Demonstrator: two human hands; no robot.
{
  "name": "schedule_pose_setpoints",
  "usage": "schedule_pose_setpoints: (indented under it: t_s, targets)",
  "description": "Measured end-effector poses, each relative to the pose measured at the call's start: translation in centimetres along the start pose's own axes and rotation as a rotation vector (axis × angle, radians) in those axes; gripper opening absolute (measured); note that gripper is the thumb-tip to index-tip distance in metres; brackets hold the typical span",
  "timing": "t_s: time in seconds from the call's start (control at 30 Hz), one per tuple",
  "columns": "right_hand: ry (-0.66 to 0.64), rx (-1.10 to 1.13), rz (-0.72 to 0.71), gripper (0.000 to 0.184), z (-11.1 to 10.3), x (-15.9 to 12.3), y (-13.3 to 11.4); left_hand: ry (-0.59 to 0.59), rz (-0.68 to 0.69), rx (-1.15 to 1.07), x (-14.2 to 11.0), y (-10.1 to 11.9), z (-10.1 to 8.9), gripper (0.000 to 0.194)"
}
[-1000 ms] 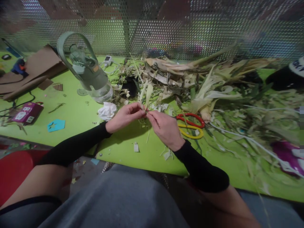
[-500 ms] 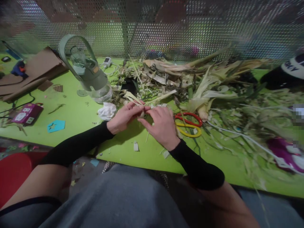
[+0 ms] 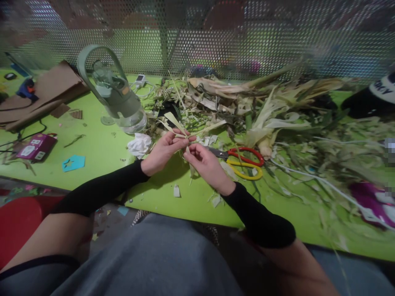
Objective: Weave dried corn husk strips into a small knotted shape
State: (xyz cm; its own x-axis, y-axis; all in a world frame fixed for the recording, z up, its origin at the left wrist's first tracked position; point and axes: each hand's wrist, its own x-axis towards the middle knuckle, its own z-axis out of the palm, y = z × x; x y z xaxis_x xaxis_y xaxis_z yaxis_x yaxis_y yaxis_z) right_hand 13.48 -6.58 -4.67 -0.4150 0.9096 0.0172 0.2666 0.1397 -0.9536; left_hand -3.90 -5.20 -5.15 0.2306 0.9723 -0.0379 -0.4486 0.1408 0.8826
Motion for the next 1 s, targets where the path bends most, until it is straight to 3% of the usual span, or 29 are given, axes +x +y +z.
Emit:
schedule_pose_setpoints:
  t_s: [0.13,0.23,0.33,0.4,0.47,0.77,1.0]
  targets:
    - [0.045,-0.303,-0.136,0.032,-0.3,-0.5,-0.4,0.006,0.027,0.107,0.2,0.1,-0.3,0.015]
    - [0.154,-0.614,-0.346,0.028,-0.8,-0.6,-0.4,-0.018,0.029,0.269,0.5,0.3,-0.9,0.013]
    - [0.302,-0.865,-0.551,0.026,-1.4,-0.4,-0.1,-0.159,-0.028,0.390,0.6,0.6,-1.4,0.006]
    - [0.362,-0.918,-0.612,0.023,-1.8,-0.2,-0.1,-0.270,-0.057,0.392,0.5,0.8,-1.4,0.007]
    - [0.344,-0.843,-0.582,0.020,-1.8,-0.1,-0.2,-0.323,-0.063,0.373,0.3,1.0,-1.4,0.008]
    - [0.241,-0.402,-0.189,0.019,-1.1,-0.5,-0.7,-0.277,-0.031,0.450,-0.3,1.2,-1.1,0.022]
    - [0.181,-0.161,-0.038,0.029,-1.6,0.2,0.1,-0.156,-0.084,0.334,0.1,0.9,-1.2,0.014]
